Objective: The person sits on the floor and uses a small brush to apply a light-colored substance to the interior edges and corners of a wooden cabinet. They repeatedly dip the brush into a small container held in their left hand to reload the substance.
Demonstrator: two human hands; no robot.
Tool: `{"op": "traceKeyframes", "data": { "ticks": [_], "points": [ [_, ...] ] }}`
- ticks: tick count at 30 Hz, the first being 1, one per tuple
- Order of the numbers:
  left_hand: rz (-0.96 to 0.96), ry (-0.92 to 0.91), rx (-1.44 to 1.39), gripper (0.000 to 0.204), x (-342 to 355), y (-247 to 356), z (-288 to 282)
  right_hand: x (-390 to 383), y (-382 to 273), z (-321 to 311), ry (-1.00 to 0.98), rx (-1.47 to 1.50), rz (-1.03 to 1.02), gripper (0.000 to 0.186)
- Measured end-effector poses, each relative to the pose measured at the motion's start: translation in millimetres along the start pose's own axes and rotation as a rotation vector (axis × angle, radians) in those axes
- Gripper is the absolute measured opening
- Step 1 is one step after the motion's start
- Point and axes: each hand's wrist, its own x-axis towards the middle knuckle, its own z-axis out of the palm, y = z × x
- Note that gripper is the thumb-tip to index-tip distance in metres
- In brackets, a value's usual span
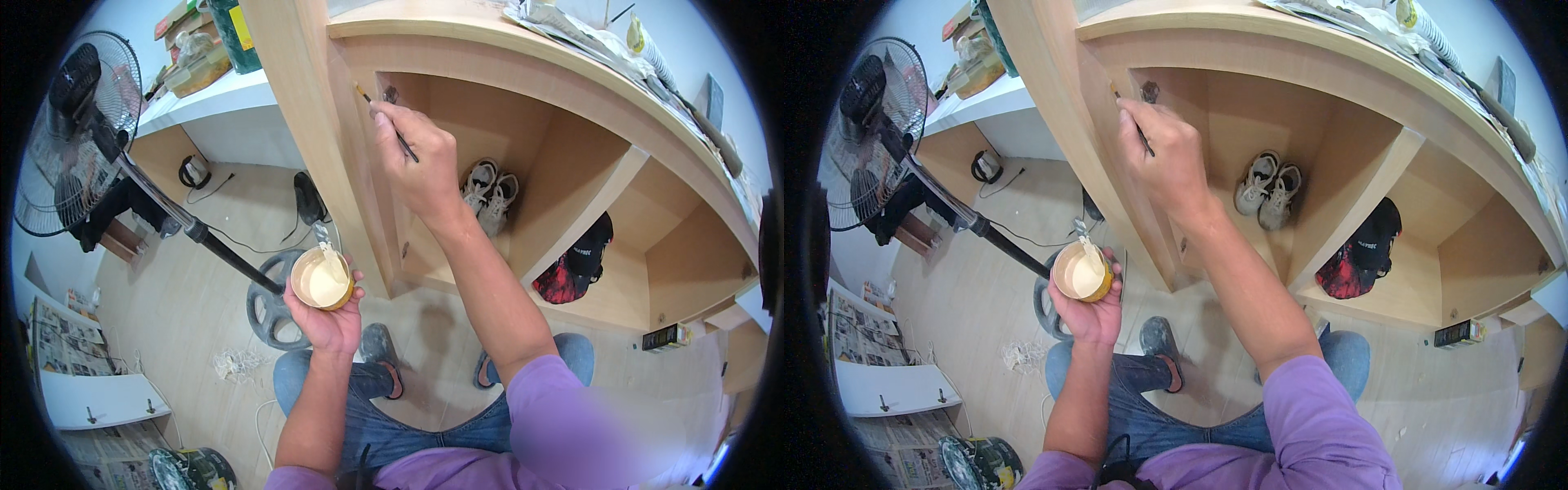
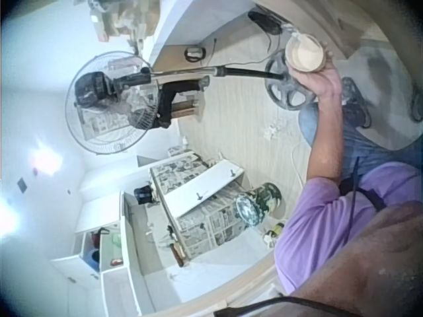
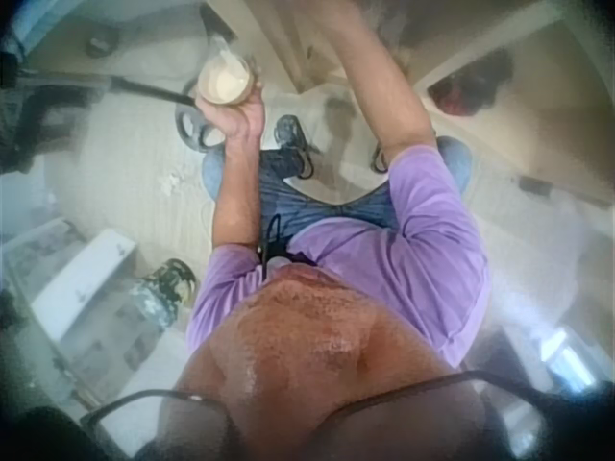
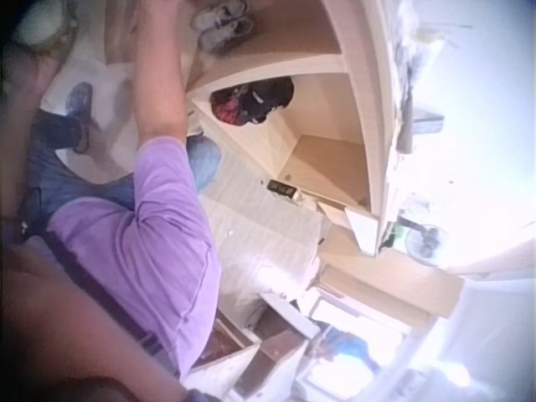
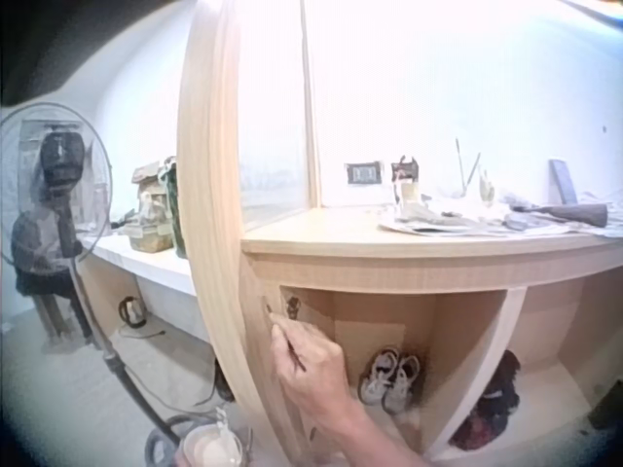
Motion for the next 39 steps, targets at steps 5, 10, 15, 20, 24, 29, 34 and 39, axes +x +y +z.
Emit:
{"op": "traceKeyframes", "data": {
  "ticks": [5,10,15,20,24,29,34,39],
  "points": [
    [0.000,-0.013,0.000,0.062,0.7,0.4,-0.8,-4.6,-1.5,-2.9,-0.101,-0.015,0.121,0.018],
    [0.004,-0.015,0.000,0.063,0.4,-1.3,-1.7,-6.1,-8.7,-13.2,-0.199,-0.080,0.195,0.015],
    [-0.001,-0.020,0.001,0.064,0.6,-0.8,-2.0,10.9,-14.1,-9.4,-0.138,-0.055,0.178,0.015],
    [-0.001,-0.018,0.000,0.064,0.4,-1.3,-2.7,14.1,-9.1,-5.4,-0.060,0.023,0.164,0.016],
    [0.003,-0.015,0.007,0.064,0.2,-1.7,-1.9,-4.4,0.4,-5.3,-0.073,0.035,0.183,0.017],
    [0.001,-0.035,0.000,0.063,0.2,-1.5,-3.2,-13.3,-1.8,-12.2,-0.184,-0.005,0.257,0.016],
    [-0.008,-0.038,-0.009,0.063,1.4,-3.4,-5.4,6.5,-8.5,-14.8,-0.232,-0.074,0.295,0.017],
    [0.001,-0.031,-0.009,0.064,1.6,-2.6,-6.1,14.2,-10.4,-7.4,-0.071,0.051,0.245,0.017]
  ]
}}
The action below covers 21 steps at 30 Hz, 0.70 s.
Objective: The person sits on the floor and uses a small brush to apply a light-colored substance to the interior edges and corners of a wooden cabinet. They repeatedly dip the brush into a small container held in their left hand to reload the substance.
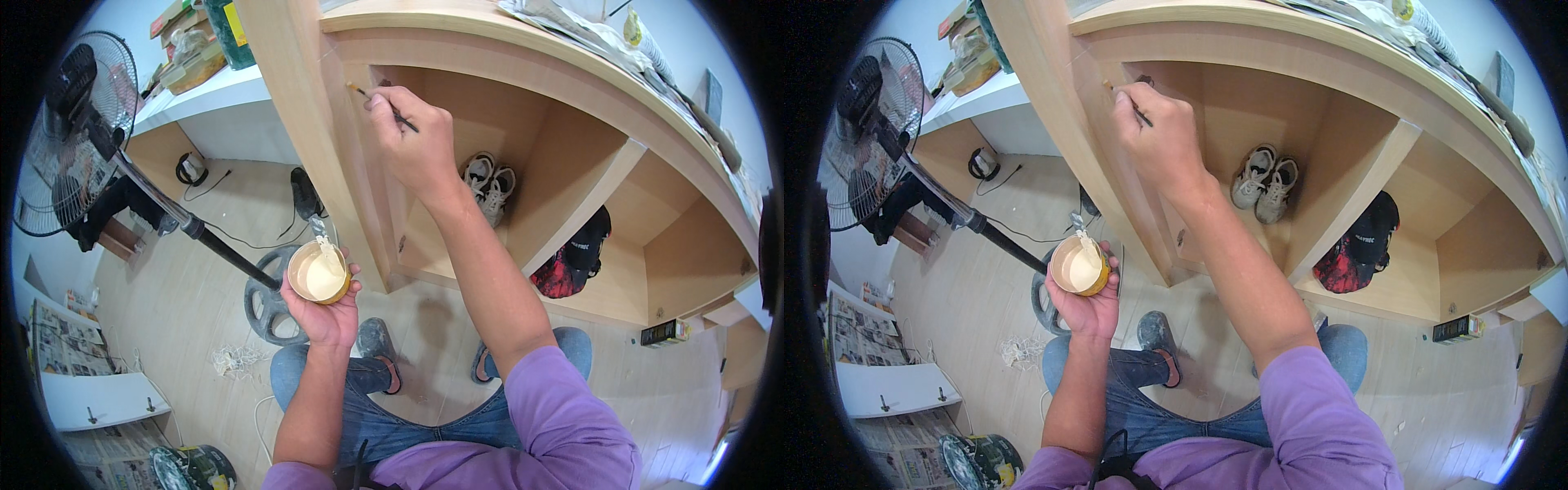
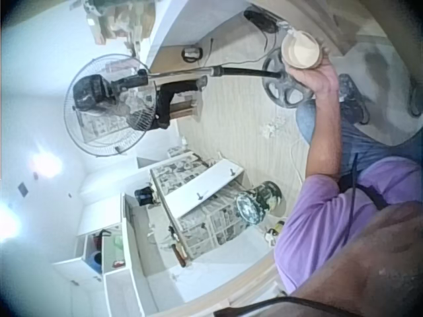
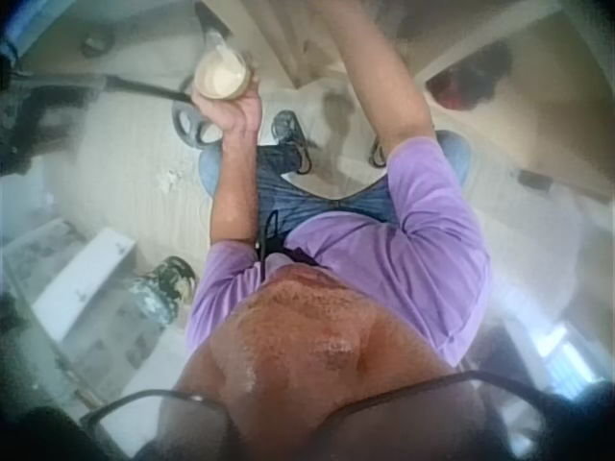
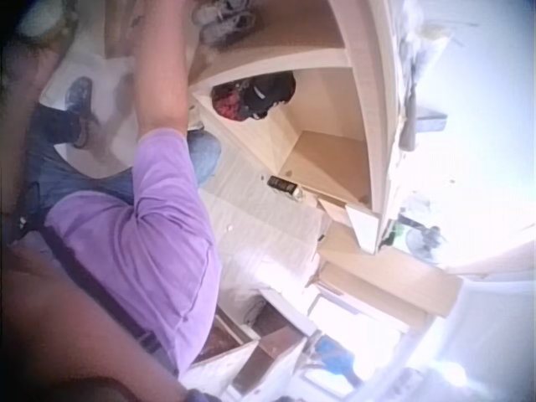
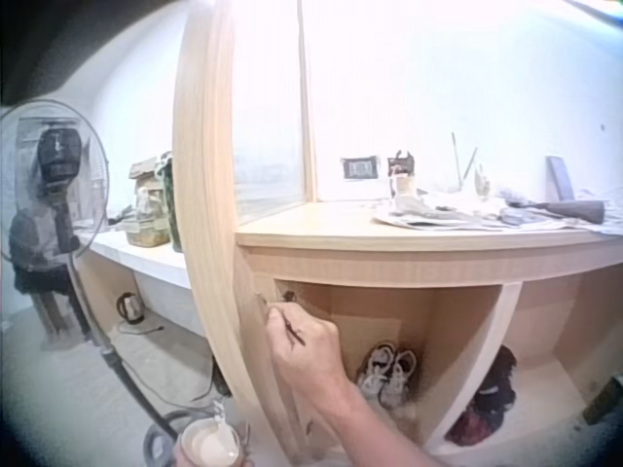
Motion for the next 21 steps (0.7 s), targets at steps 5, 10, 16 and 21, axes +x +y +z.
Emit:
{"op": "traceKeyframes", "data": {
  "ticks": [5,10,16,21],
  "points": [
    [0.003,0.009,0.008,0.064,-0.6,2.2,1.8,-20.0,19.0,3.2,-0.003,-0.036,-0.037,0.016],
    [-0.001,0.018,0.009,0.064,-1.4,2.8,4.0,-41.6,21.1,-4.8,-0.044,-0.044,0.067,0.016],
    [-0.018,-0.016,-0.001,0.064,-1.6,0.3,-1.9,-66.4,-18.0,-52.4,-0.141,0.435,0.452,0.015],
    [0.018,0.009,0.014,0.063,-5.9,-3.5,6.6,-97.9,-50.3,-59.8,-0.409,0.648,0.532,0.015]
  ]
}}
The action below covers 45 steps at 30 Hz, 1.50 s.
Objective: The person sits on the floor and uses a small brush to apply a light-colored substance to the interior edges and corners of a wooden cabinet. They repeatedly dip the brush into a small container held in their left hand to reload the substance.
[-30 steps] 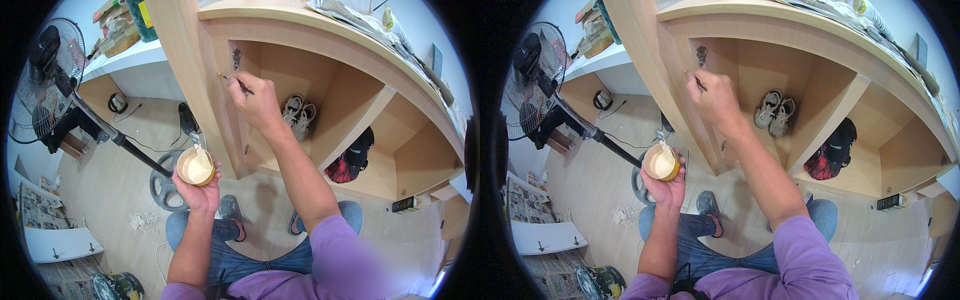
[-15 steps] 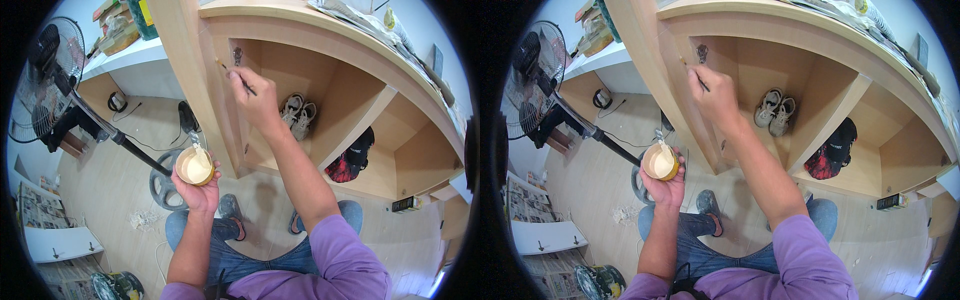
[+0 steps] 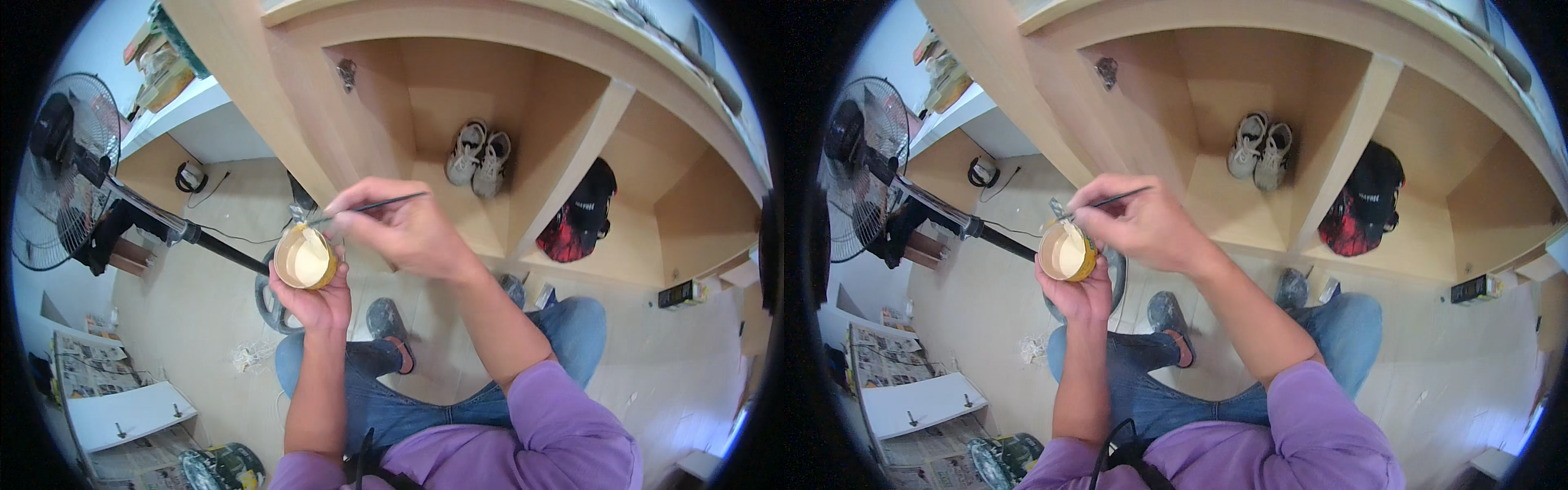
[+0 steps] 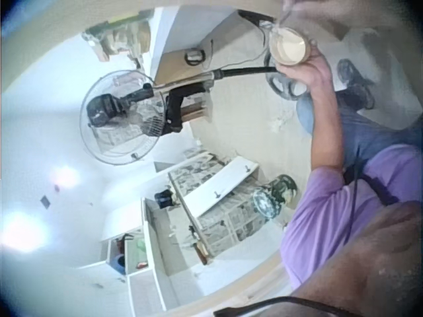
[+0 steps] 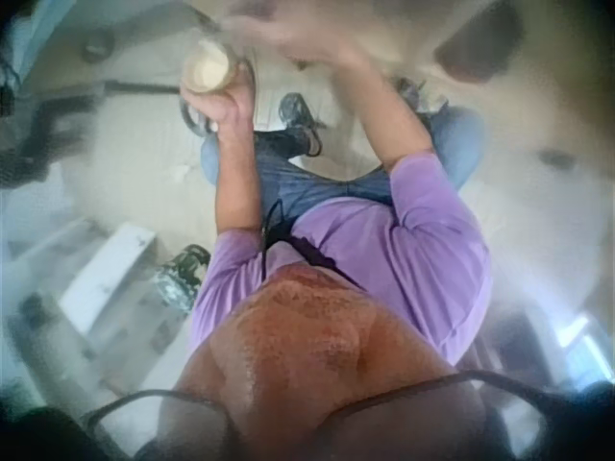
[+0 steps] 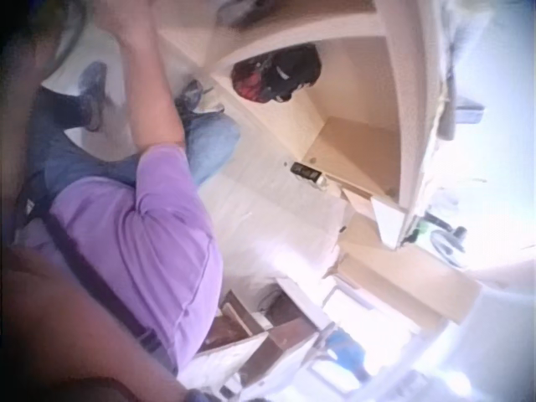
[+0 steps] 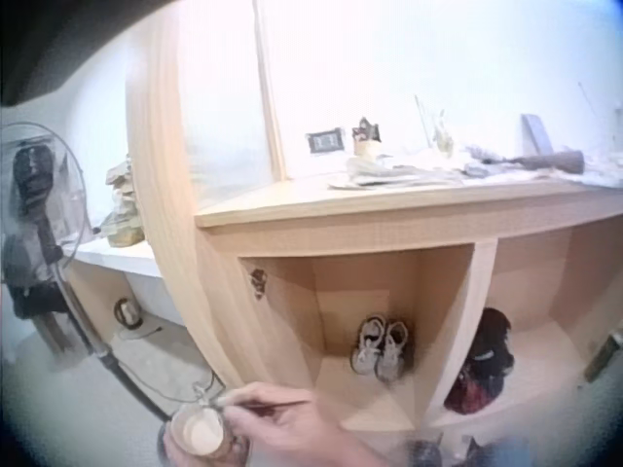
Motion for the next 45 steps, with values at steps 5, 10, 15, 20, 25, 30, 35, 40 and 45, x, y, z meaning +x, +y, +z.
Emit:
{"op": "traceKeyframes", "data": {
  "ticks": [5,10,15,20,25,30,35,40,45],
  "points": [
    [0.064,0.132,-0.035,0.064,-5.3,-21.0,27.9,-11.4,-0.1,2.4,-0.128,-0.043,0.030,0.020],
    [-0.044,-0.061,0.078,0.070,1.4,-26.7,6.6,-13.9,-10.8,-23.1,0.087,0.002,-0.088,0.022],
    [-0.097,-0.105,0.024,0.073,-3.3,-27.0,15.0,-13.2,-48.3,-65.5,0.247,0.066,-0.174,0.016],
    [-0.121,-0.106,0.037,0.070,-2.2,-33.6,16.4,-14.3,-34.0,-73.4,0.154,-0.099,-0.235,0.020],
    [-0.129,-0.107,0.103,0.065,-7.9,-36.3,15.0,-16.8,-24.6,-43.4,-0.034,-0.322,-0.048,0.020],
    [-0.127,-0.090,0.121,0.066,-12.3,-40.4,21.6,-14.3,-5.6,-35.4,-0.120,-0.589,-0.159,0.020],
    [-0.120,0.020,0.121,0.065,-13.0,-42.1,33.4,-15.3,-1.4,-28.4,-0.159,-0.648,-0.072,0.021],
    [-0.121,0.027,0.145,0.065,-14.6,-40.0,34.6,-14.6,-1.5,-24.4,-0.136,-0.650,-0.042,0.026],
    [-0.137,-0.027,0.154,0.065,-12.0,-38.5,28.0,-12.9,1.7,-25.2,-0.119,-0.655,-0.049,0.028]
  ]
}}
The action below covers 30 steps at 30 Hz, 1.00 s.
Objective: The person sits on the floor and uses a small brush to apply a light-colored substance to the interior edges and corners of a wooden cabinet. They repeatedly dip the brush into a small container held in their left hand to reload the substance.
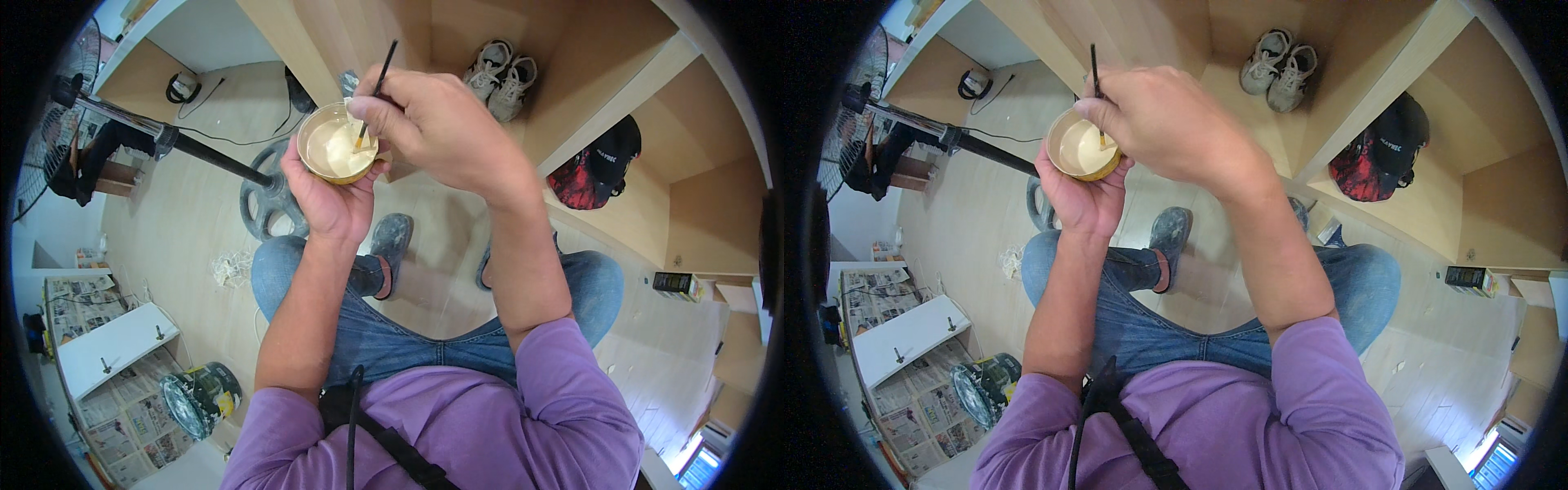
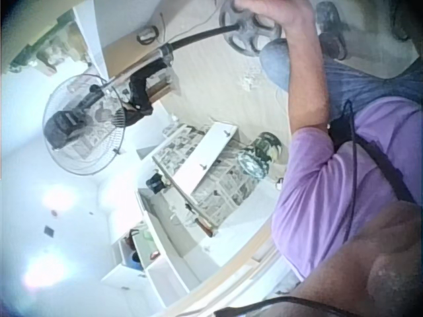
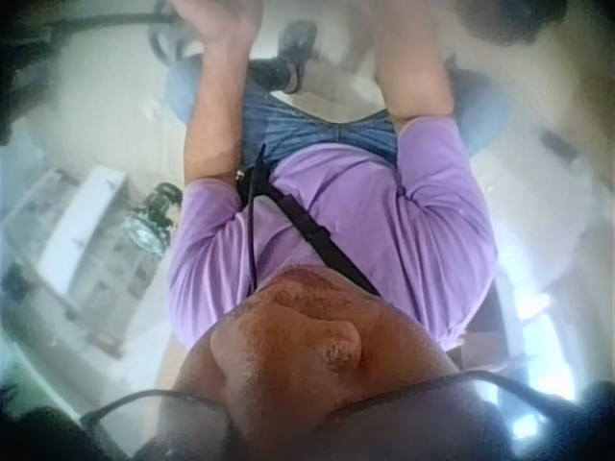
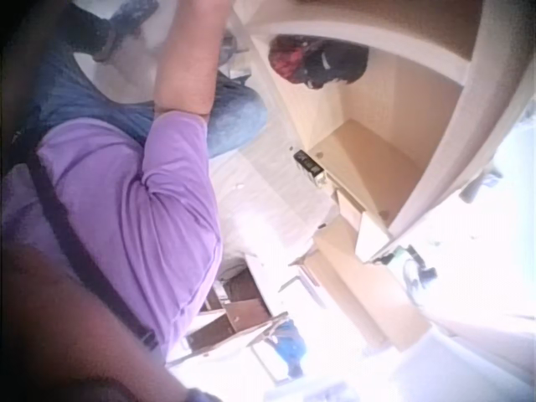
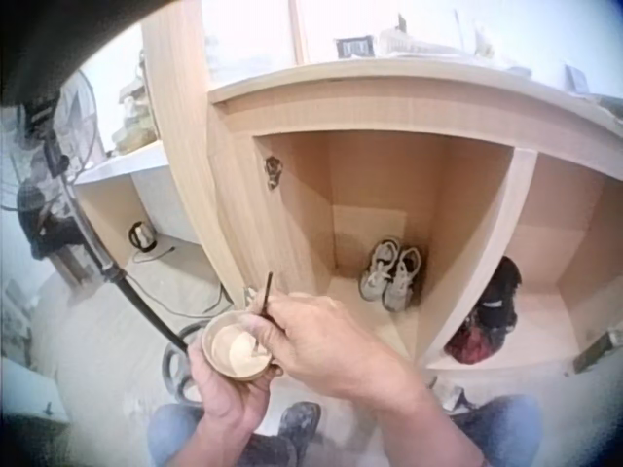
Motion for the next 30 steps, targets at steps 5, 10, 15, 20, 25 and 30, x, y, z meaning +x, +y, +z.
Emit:
{"op": "traceKeyframes", "data": {
  "ticks": [5,10,15,20,25,30],
  "points": [
    [0.012,0.000,0.004,0.066,2.2,-1.5,-3.7,-0.7,0.2,-2.5,0.088,-0.039,-0.067,0.022],
    [0.012,-0.044,0.019,0.065,5.4,-1.6,-16.4,-0.2,-0.7,-9.4,0.119,-0.041,-0.046,0.022],
    [0.014,-0.043,0.026,0.067,6.0,-1.3,-16.7,0.3,2.6,-6.4,0.165,-0.069,-0.085,0.022],
    [0.039,-0.069,0.023,0.066,9.7,0.9,-22.5,1.9,6.6,-8.4,0.177,0.033,-0.055,0.023],
    [0.102,-0.076,-0.057,0.060,14.6,21.4,-28.0,9.1,31.2,-38.3,0.268,0.546,0.049,0.021],
    [0.123,-0.182,-0.106,0.057,19.1,71.1,-46.2,-11.9,145.1,-18.0,0.370,1.033,0.183,0.017]
  ]
}}
